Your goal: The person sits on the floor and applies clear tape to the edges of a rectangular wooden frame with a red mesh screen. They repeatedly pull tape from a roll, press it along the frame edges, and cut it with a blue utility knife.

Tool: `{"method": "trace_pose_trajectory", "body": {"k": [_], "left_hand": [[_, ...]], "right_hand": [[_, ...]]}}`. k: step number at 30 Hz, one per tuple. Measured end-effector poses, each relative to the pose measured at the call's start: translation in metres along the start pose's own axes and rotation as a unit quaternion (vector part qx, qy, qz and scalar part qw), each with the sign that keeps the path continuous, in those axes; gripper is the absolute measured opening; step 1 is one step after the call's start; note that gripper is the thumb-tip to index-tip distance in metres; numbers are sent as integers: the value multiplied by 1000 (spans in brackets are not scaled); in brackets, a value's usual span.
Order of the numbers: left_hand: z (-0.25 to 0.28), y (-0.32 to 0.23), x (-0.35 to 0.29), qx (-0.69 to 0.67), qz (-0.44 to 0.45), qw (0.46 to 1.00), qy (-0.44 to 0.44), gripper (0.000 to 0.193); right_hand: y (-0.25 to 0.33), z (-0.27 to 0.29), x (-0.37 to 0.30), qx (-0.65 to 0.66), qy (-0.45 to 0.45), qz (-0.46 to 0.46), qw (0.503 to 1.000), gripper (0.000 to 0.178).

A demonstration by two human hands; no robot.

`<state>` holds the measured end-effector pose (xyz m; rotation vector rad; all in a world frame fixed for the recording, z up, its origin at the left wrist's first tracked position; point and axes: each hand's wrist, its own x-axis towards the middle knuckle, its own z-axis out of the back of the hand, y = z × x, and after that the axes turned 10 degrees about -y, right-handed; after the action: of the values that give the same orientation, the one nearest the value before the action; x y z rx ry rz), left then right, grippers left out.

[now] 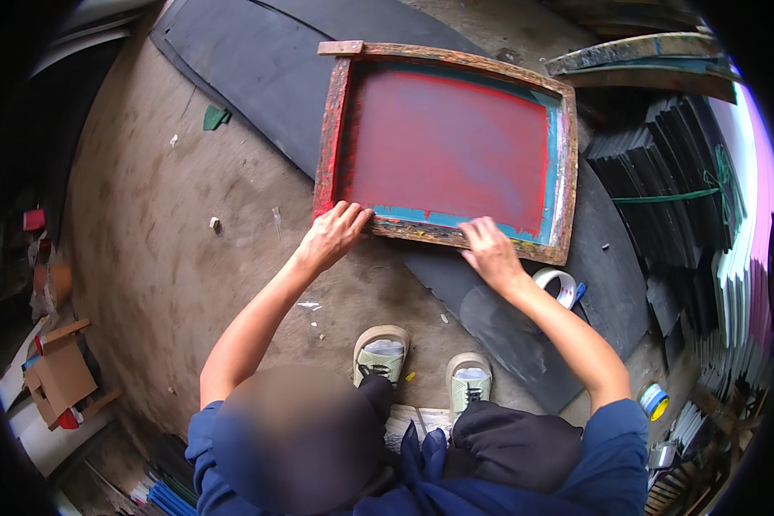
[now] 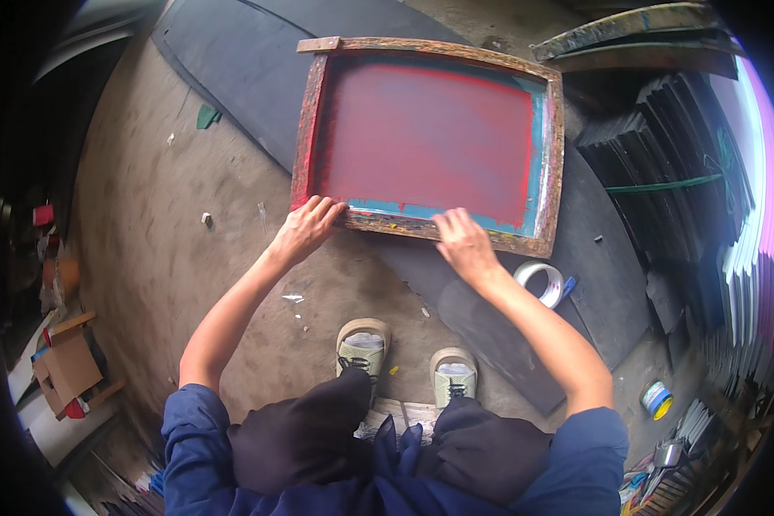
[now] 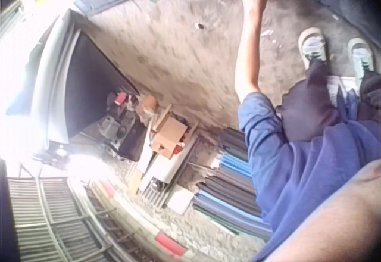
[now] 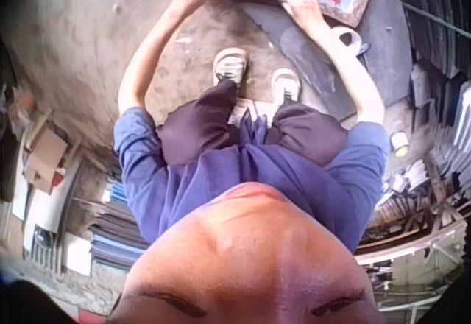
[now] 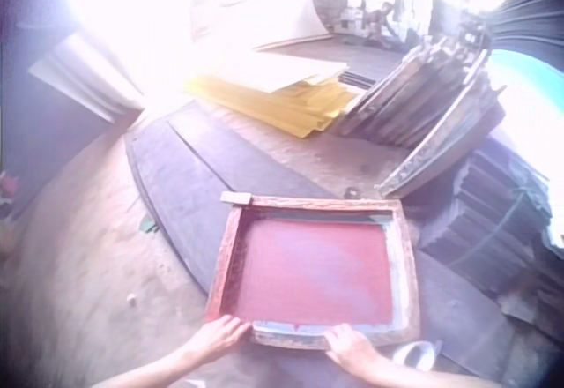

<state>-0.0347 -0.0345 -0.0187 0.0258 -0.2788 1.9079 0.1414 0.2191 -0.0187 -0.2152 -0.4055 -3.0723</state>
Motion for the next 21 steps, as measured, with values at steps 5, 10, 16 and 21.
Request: {"method": "trace_pose_trajectory", "body": {"k": [5, 10, 16, 21], "left_hand": [[3, -2, 1, 23, -4, 1000, 18, 46], [3, -9, 3, 10, 17, 1000, 17, 50], [5, -8, 4, -20, 10, 1000, 1, 49], [7, -4, -4, 19, -1, 1000, -6, 51]], "right_hand": [[-46, 37, -37, 23, 7, -44, 999, 50], [-56, 38, -49, -16, -4, -22, 1000, 43], [-49, 35, -50, -54, -19, -44, 997, 41], [-67, 47, -65, -12, 17, -69, 997, 46]]}}
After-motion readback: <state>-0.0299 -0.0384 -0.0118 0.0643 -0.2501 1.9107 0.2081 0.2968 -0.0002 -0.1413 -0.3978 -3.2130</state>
